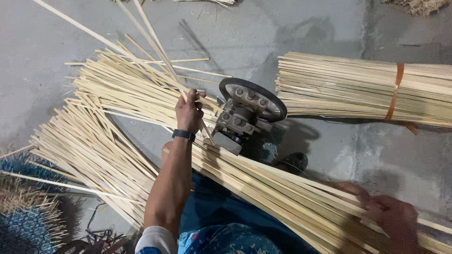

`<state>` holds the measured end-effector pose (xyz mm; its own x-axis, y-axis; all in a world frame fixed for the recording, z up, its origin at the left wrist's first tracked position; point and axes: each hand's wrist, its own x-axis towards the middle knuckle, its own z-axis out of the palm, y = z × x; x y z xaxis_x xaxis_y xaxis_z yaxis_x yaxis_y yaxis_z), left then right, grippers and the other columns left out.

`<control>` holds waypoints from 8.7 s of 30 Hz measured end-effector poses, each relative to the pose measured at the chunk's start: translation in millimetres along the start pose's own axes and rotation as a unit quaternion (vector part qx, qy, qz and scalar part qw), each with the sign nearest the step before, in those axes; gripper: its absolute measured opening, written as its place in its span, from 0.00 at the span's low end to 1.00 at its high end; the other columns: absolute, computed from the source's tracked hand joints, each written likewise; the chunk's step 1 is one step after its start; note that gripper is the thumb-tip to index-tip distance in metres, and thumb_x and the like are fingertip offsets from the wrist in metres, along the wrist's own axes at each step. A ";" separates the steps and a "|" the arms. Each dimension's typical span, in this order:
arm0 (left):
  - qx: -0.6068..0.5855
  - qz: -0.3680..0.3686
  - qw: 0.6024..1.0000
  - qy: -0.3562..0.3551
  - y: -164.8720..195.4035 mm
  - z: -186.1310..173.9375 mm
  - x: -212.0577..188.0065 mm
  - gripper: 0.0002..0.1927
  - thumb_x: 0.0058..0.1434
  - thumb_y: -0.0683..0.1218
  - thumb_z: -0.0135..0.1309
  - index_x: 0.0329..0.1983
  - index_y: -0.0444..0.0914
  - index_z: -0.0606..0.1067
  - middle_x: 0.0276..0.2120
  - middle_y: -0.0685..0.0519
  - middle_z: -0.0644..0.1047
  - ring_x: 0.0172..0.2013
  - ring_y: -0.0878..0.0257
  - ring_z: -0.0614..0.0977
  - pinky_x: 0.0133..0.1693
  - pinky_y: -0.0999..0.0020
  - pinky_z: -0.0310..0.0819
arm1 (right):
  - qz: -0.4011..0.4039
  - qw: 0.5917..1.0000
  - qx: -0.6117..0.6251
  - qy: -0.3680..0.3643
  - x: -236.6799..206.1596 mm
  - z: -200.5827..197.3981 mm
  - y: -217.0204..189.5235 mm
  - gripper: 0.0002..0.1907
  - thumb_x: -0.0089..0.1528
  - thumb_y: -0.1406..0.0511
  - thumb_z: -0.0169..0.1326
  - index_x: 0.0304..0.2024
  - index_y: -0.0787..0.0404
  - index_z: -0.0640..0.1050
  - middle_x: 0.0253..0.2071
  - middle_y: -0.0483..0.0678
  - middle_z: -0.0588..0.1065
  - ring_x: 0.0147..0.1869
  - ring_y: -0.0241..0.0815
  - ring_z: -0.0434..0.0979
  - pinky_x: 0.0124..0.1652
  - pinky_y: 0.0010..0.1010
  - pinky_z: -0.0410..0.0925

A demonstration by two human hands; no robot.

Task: The person sits on the floor and feeds bamboo strips one at a time through a small motorized rounding machine, pulling each strip through to shape it into thin sticks. The finished sticks are gathered and bundled with an orange rubber band, and the bundle is set aside with other completed bundles.

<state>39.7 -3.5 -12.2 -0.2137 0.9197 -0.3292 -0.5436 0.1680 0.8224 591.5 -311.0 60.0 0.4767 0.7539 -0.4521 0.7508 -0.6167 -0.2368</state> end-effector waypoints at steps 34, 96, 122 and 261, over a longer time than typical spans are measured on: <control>0.013 -0.025 1.000 -0.001 -1.9 -2.6 -10.5 0.14 0.72 0.54 0.48 0.46 0.38 0.71 0.34 0.47 0.82 0.22 0.70 0.68 0.19 0.77 0.60 | -0.268 0.957 0.076 -0.077 -26.2 109.7 -224.7 0.10 0.62 0.61 0.59 0.43 0.60 0.82 0.42 0.50 0.79 0.48 0.43 0.80 0.47 0.37 0.75; -0.019 0.057 0.997 0.039 22.1 -30.6 16.1 0.18 0.72 0.55 0.49 0.52 0.37 0.71 0.30 0.52 0.76 0.25 0.66 0.73 0.25 0.69 0.70 | -0.128 0.987 -0.083 0.052 24.3 42.0 -77.2 0.14 0.64 0.55 0.60 0.50 0.47 0.85 0.36 0.50 0.82 0.37 0.45 0.81 0.40 0.35 0.74; 0.039 0.002 0.999 -0.014 10.4 9.9 -12.4 0.12 0.68 0.52 0.57 0.43 0.40 0.71 0.36 0.52 0.83 0.22 0.73 0.68 0.21 0.76 0.62 | -0.188 0.982 0.014 0.013 -9.1 47.8 -63.3 0.13 0.63 0.53 0.60 0.43 0.52 0.84 0.33 0.42 0.83 0.32 0.36 0.84 0.35 0.33 0.78; -0.042 0.041 0.998 0.023 34.6 -39.6 7.6 0.15 0.70 0.53 0.55 0.44 0.40 0.65 0.27 0.52 0.74 0.22 0.64 0.72 0.20 0.69 0.66 | -0.327 0.935 -0.017 0.137 -7.6 63.1 -166.3 0.18 0.64 0.60 0.57 0.56 0.56 0.81 0.40 0.47 0.77 0.38 0.39 0.77 0.37 0.32 0.74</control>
<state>-12.8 -4.7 -4.6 -0.2968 0.9114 -0.2851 -0.5886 0.0605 0.8061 434.1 -228.5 48.5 0.0059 0.9998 0.0185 0.9347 0.0011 -0.3553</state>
